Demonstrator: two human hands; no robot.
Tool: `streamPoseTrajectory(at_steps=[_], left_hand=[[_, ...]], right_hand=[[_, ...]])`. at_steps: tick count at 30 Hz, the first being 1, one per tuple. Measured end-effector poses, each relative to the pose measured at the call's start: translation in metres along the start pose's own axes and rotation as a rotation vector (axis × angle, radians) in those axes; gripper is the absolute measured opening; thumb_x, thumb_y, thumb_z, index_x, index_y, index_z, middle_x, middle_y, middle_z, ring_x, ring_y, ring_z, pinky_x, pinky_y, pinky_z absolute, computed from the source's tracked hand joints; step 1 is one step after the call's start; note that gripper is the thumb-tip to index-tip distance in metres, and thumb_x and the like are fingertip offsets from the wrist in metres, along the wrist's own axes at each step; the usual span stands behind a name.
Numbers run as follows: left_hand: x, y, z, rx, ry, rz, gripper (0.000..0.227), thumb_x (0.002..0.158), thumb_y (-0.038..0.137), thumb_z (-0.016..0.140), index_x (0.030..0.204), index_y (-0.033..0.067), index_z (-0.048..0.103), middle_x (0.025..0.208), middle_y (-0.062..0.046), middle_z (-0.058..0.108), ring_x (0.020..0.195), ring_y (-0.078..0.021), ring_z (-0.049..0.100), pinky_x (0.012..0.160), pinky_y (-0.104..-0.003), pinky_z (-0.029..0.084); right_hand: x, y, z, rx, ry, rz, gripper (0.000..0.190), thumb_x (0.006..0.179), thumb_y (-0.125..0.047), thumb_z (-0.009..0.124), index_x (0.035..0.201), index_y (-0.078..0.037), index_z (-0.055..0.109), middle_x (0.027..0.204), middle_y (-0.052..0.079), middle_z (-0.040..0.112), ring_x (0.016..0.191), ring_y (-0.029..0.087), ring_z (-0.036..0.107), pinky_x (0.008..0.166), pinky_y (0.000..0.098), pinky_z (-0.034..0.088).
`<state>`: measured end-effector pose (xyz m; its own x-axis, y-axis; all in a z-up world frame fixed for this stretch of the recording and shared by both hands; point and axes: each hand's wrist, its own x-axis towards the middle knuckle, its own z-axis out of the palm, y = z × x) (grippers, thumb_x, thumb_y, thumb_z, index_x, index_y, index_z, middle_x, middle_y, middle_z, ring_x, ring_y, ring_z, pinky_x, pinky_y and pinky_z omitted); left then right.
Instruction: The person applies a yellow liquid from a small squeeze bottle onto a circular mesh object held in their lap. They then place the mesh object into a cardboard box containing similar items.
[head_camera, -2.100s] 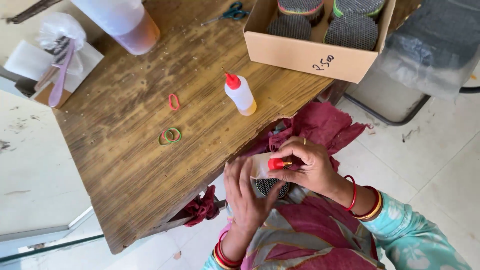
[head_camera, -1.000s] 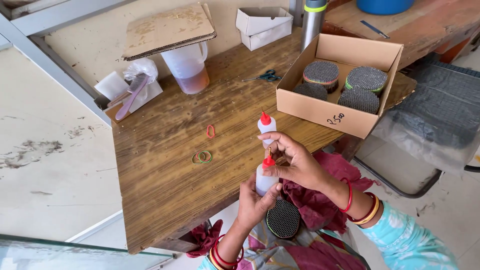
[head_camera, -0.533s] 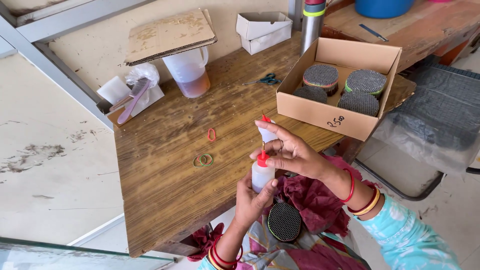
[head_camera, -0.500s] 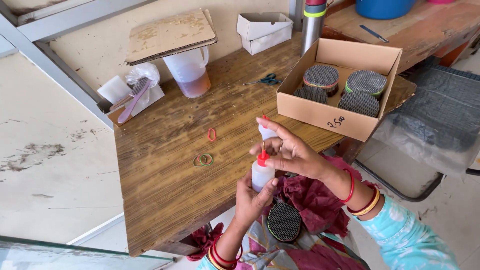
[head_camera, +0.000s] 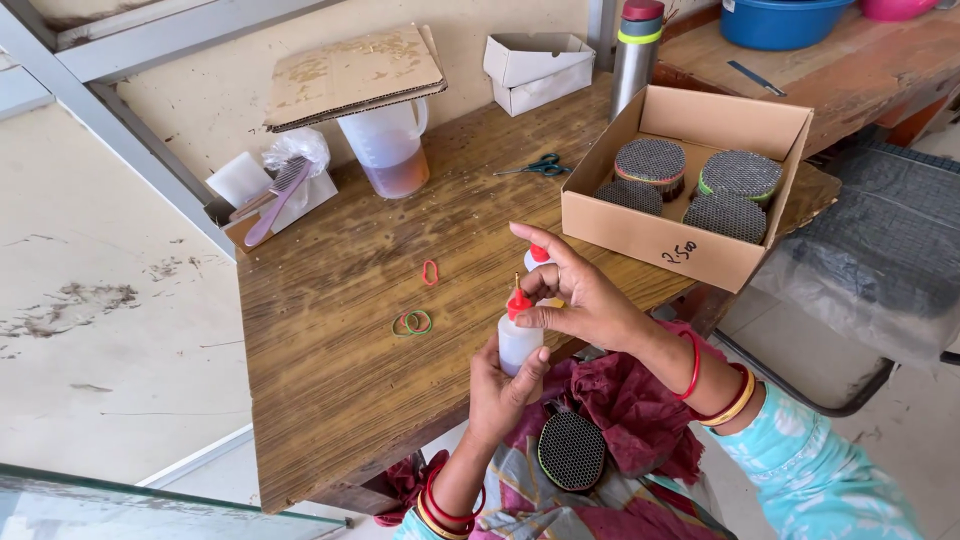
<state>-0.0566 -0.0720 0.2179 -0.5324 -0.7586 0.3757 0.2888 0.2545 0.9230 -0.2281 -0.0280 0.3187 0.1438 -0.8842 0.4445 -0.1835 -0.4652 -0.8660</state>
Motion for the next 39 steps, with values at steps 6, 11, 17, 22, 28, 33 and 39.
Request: streamPoseTrajectory(at_steps=[6,11,17,22,28,33,39], left_hand=[[0.008,0.009,-0.007,0.013,0.026,0.020,0.038,0.090,0.029,0.079,0.109,-0.0003,0.065,0.082,0.000,0.069,0.072,-0.0063,0.060,0.067,-0.024,0.051],[0.009,0.013,-0.011,0.000,0.008,0.035,0.040,0.091,0.029,0.079,0.113,-0.0008,0.064,0.086,0.000,0.070,0.075,-0.0060,0.061,0.070,-0.023,0.052],[0.018,0.018,-0.015,0.118,0.101,0.108,0.043,0.090,0.028,0.080,0.117,-0.0008,0.064,0.089,-0.002,0.071,0.078,-0.0073,0.061,0.072,-0.025,0.054],[0.032,0.018,-0.028,0.197,0.202,0.130,0.047,0.089,0.027,0.081,0.121,-0.0006,0.060,0.095,-0.005,0.073,0.084,-0.0092,0.065,0.078,-0.027,0.055],[0.040,-0.005,-0.039,0.373,0.277,0.114,0.051,0.086,0.028,0.084,0.119,-0.0016,0.058,0.097,-0.011,0.076,0.086,-0.0147,0.069,0.081,-0.032,0.056],[0.040,-0.007,-0.040,0.416,0.306,0.082,0.054,0.084,0.030,0.085,0.118,-0.0003,0.057,0.096,-0.011,0.076,0.085,-0.0161,0.069,0.081,-0.033,0.057],[0.032,-0.005,-0.048,0.375,0.257,0.030,0.066,0.083,0.033,0.085,0.132,0.0006,0.054,0.102,-0.012,0.075,0.091,-0.0165,0.069,0.086,-0.032,0.056]], right_hand=[[0.011,-0.003,0.001,0.178,0.014,0.049,0.097,0.092,-0.008,0.075,0.167,-0.012,0.012,0.109,0.011,0.075,0.105,0.013,0.070,0.096,0.0284,0.055],[0.021,-0.018,-0.002,0.155,-0.084,-0.017,0.089,0.098,-0.009,0.067,0.167,-0.011,0.010,0.120,0.012,0.074,0.116,0.014,0.068,0.100,0.0282,0.052],[0.033,0.011,-0.017,0.477,0.029,0.069,0.083,0.099,-0.014,0.067,0.166,-0.009,0.019,0.119,0.015,0.070,0.120,0.020,0.069,0.105,0.0351,0.052],[0.031,0.034,-0.024,0.756,0.025,0.209,0.080,0.102,-0.024,0.066,0.167,-0.009,0.023,0.124,0.016,0.068,0.106,0.019,0.068,0.101,0.0403,0.053],[0.027,0.033,-0.025,0.765,0.030,0.227,0.077,0.101,-0.026,0.065,0.165,-0.010,0.027,0.129,0.017,0.067,0.106,0.016,0.068,0.101,0.0405,0.052],[0.027,0.031,-0.028,0.759,0.046,0.243,0.074,0.099,-0.028,0.065,0.163,-0.012,0.031,0.129,0.017,0.067,0.106,0.017,0.068,0.102,0.0412,0.051],[0.020,0.027,-0.033,0.784,0.033,0.213,0.072,0.101,-0.030,0.065,0.163,-0.013,0.032,0.128,0.014,0.067,0.107,0.017,0.066,0.102,0.0419,0.052]])
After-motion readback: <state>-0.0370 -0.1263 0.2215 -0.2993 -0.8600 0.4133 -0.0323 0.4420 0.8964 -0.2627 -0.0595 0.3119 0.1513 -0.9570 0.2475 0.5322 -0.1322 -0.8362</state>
